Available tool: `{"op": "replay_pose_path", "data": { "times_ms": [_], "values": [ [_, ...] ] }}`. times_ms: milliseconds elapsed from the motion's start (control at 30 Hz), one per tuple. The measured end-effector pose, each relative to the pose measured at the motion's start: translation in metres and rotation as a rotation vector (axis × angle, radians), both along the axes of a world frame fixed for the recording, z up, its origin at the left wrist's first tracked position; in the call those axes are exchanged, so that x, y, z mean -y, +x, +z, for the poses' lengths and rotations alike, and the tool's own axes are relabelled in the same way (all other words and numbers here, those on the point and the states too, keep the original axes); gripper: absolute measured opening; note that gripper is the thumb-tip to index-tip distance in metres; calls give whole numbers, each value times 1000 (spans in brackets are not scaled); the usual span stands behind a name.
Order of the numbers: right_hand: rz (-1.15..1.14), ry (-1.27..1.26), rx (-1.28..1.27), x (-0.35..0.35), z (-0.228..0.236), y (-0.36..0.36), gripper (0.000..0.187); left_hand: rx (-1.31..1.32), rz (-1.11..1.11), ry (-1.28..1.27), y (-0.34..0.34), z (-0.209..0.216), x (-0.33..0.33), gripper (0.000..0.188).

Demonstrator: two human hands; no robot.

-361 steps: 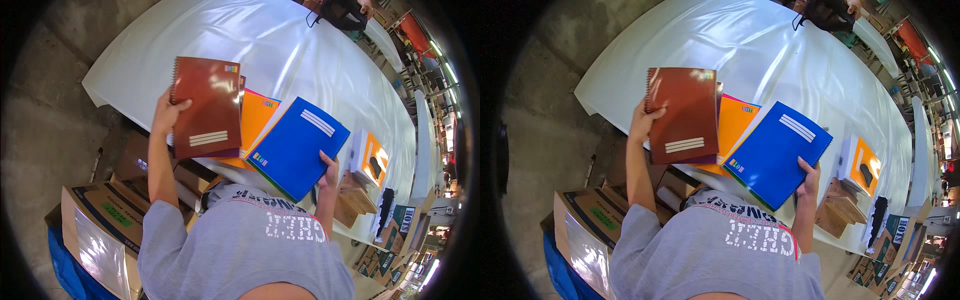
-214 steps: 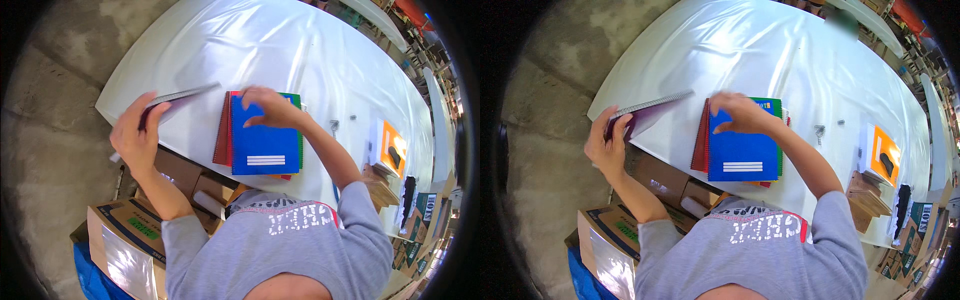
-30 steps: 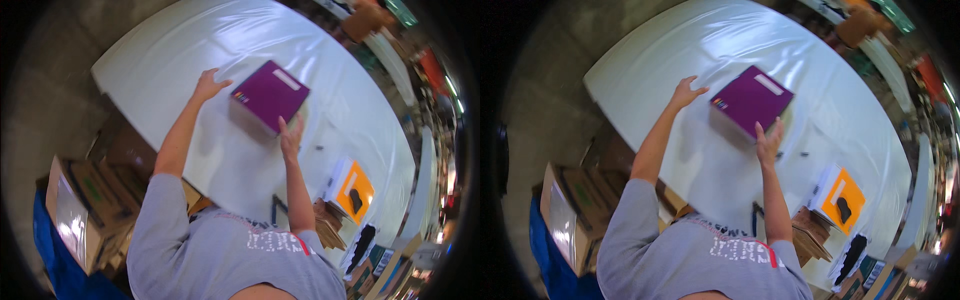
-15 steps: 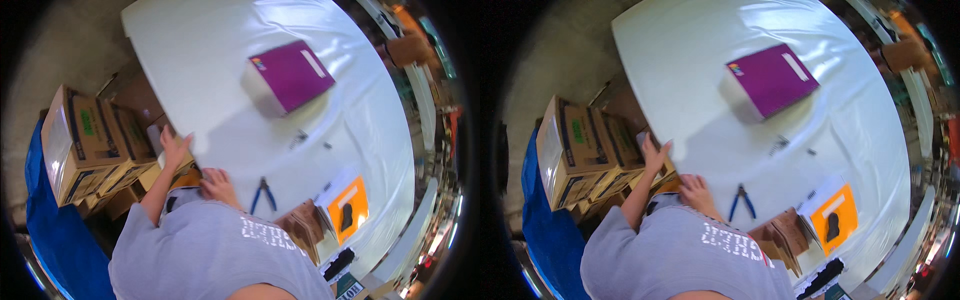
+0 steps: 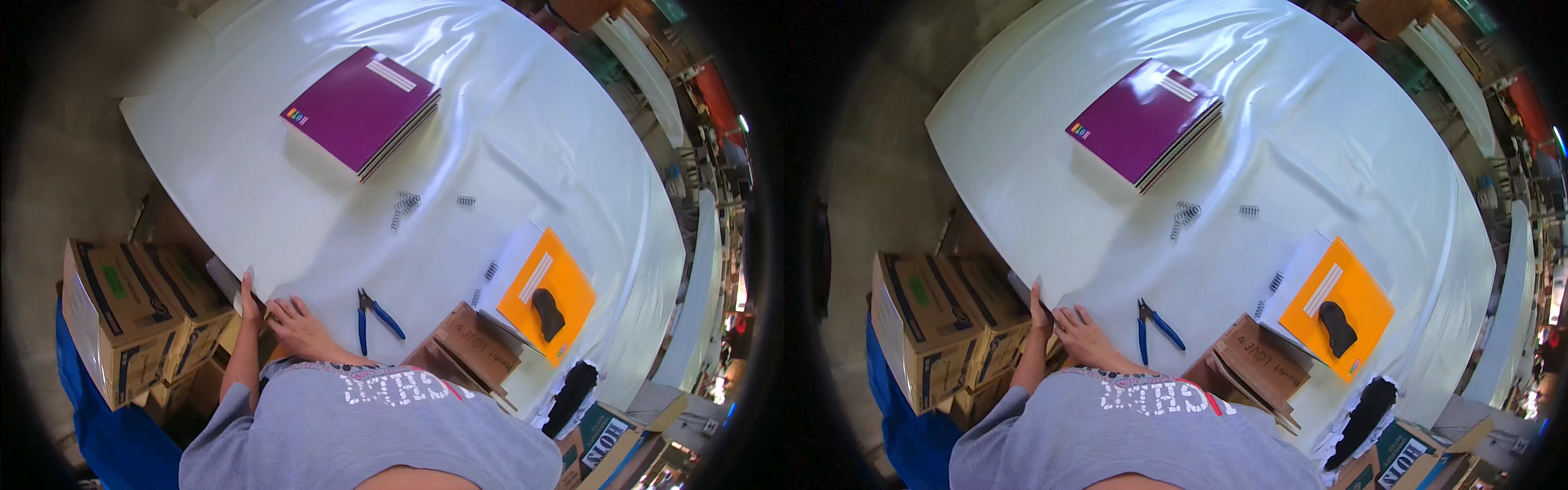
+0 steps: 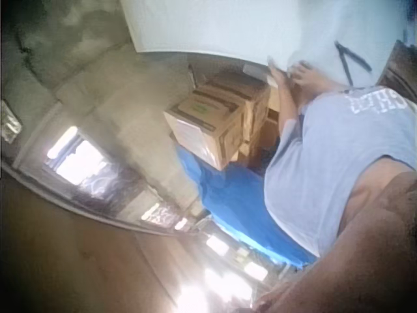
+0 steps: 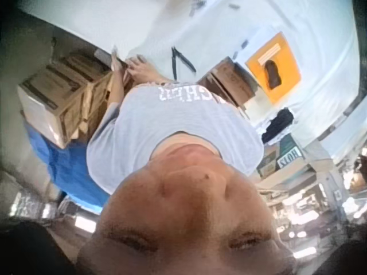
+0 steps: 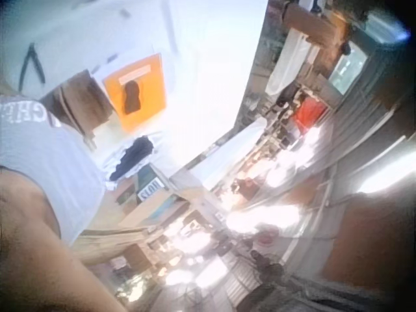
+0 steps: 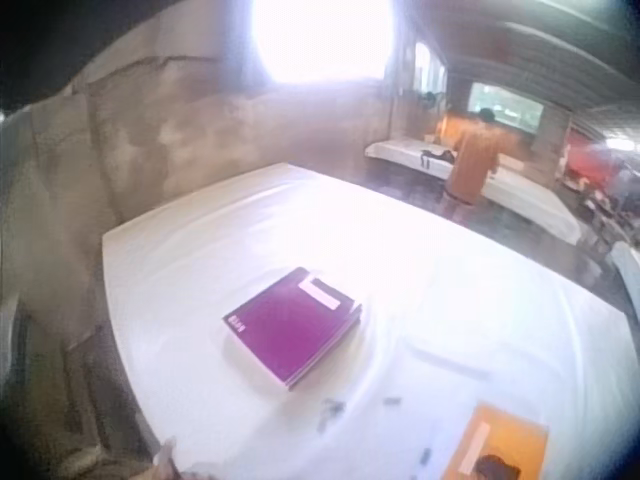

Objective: The person organizes a stack of notebooks, uses pliers to trim the metal spiral binding on one notebook, and then sorts the rest of the notebooks into a stack by hand.

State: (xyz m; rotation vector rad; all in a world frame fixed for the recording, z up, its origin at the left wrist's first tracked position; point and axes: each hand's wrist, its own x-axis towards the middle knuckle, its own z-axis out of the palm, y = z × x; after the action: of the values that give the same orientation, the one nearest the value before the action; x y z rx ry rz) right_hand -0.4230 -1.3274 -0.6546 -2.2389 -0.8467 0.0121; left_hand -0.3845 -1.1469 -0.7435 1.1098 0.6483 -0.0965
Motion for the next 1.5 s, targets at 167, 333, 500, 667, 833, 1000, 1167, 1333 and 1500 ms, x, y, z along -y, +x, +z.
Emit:
{"op": "replay_pose_path", "data": {
  "times_ms": [167, 333, 500, 667, 833, 1000, 1167, 1333, 1500],
  "values": [
    [-43, -13, 49, -6, -7, -1, 22, 43, -48, 12, 0, -1, -5, 57],
    [-38, -14, 52, -13, 5, -6, 21, 119, -29, -156, -11, -68, -43, 60],
    [-134, -64, 89, -12, -15, -5, 20, 50, -166, -99, 9, -3, 2, 60],
    [-147, 26, 82, -19, -6, -13, 16, 165, -225, 60, 13, -85, -39, 65],
    [-424, 153, -25, -35, 29, -16, 15, 69, -368, 33, 12, 2, -2, 68],
    [-848, 330, 98, -81, 78, -43, 11, -3, -478, 15, 26, -20, -27, 65],
    [-956, 343, -12, -108, 59, -90, 11, 83, -536, 129, 36, 6, -41, 68],
    [-1298, 427, -280, -130, 41, -149, 16, 65, -601, 160, 42, -6, -49, 72],
    [-1429, 326, -445, -141, 20, -200, 19, 17, -612, 168, 42, -15, -50, 83]
  ]
}}
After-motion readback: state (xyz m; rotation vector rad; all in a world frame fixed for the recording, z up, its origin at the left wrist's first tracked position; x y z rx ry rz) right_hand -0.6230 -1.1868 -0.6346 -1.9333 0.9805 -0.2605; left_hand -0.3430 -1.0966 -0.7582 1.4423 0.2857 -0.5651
